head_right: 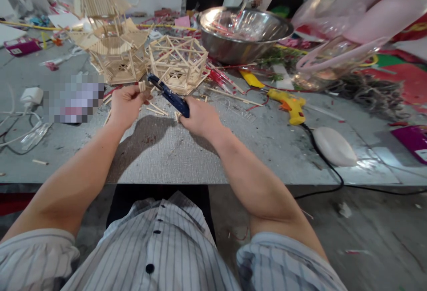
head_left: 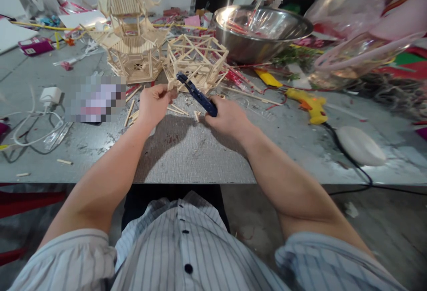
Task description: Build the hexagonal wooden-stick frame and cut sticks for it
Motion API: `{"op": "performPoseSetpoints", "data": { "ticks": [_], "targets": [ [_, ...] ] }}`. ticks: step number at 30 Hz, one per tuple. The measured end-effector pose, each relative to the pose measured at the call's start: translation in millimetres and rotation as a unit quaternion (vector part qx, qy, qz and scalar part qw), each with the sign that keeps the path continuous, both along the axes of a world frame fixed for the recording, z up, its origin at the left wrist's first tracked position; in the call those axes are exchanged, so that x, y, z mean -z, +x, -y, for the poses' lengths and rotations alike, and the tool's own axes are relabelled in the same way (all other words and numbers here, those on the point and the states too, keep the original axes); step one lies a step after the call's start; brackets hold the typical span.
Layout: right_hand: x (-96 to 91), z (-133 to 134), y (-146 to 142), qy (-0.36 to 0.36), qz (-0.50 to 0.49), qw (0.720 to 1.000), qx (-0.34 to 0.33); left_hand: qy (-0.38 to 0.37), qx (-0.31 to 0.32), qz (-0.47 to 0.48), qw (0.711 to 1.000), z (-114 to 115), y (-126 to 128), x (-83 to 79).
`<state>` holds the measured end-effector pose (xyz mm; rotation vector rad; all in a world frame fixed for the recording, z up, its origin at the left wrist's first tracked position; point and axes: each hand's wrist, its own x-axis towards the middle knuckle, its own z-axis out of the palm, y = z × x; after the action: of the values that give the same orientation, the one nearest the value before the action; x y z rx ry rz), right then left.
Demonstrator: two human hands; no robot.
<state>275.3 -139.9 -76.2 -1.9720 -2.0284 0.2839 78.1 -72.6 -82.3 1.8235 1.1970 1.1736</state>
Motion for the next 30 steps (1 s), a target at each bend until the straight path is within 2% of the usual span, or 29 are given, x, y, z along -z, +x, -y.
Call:
{"op": "performPoseSetpoints", "data": {
  "ticks": [4, 6, 9, 11, 14, 16, 18, 20, 22, 24, 30],
  "targets": [
    [-1.9, -1, 6, -0.013, -0.009, 1.0, -0.019, -0.19, 0.063, 0.078, 0.977, 2, -2, -8.7],
    [-1.2, -2, 9, -0.017, -0.014, 0.999, -0.035, -0.254, 0.094, 0.1, 0.957, 2, -5, -12.1],
    [0.2, -3, 15, -0.005, -0.021, 0.998, -0.052, -0.298, 0.121, 0.119, 0.939, 2, -9, -14.3],
    [0.6, -4, 18, 0.004, -0.024, 0.998, -0.052, -0.305, 0.121, 0.111, 0.938, 1, -10, -14.3],
    [0.2, -7, 24, 0.026, -0.034, 0.998, -0.038, -0.268, 0.103, 0.015, 0.958, 1, -9, -12.8],
    [-0.1, -9, 28, 0.045, -0.042, 0.998, -0.027, -0.201, 0.117, -0.137, 0.963, 5, -6, -11.2],
    [0.0, -10, 30, 0.058, -0.049, 0.997, -0.021, -0.102, 0.145, -0.312, 0.933, 10, -1, -9.0],
    [0.3, -11, 32, 0.064, -0.052, 0.996, -0.019, -0.012, 0.175, -0.427, 0.887, 15, 5, -6.0],
    [0.6, -11, 31, 0.064, -0.048, 0.997, -0.013, 0.041, 0.188, -0.471, 0.861, 20, 10, -2.3],
    [0.9, -11, 29, 0.061, -0.039, 0.997, -0.008, 0.057, 0.192, -0.487, 0.85, 23, 15, 1.4],
    [2.2, -10, 26, 0.058, -0.024, 0.998, -0.008, 0.065, 0.169, -0.472, 0.863, 29, 22, 8.1]
  ]
}}
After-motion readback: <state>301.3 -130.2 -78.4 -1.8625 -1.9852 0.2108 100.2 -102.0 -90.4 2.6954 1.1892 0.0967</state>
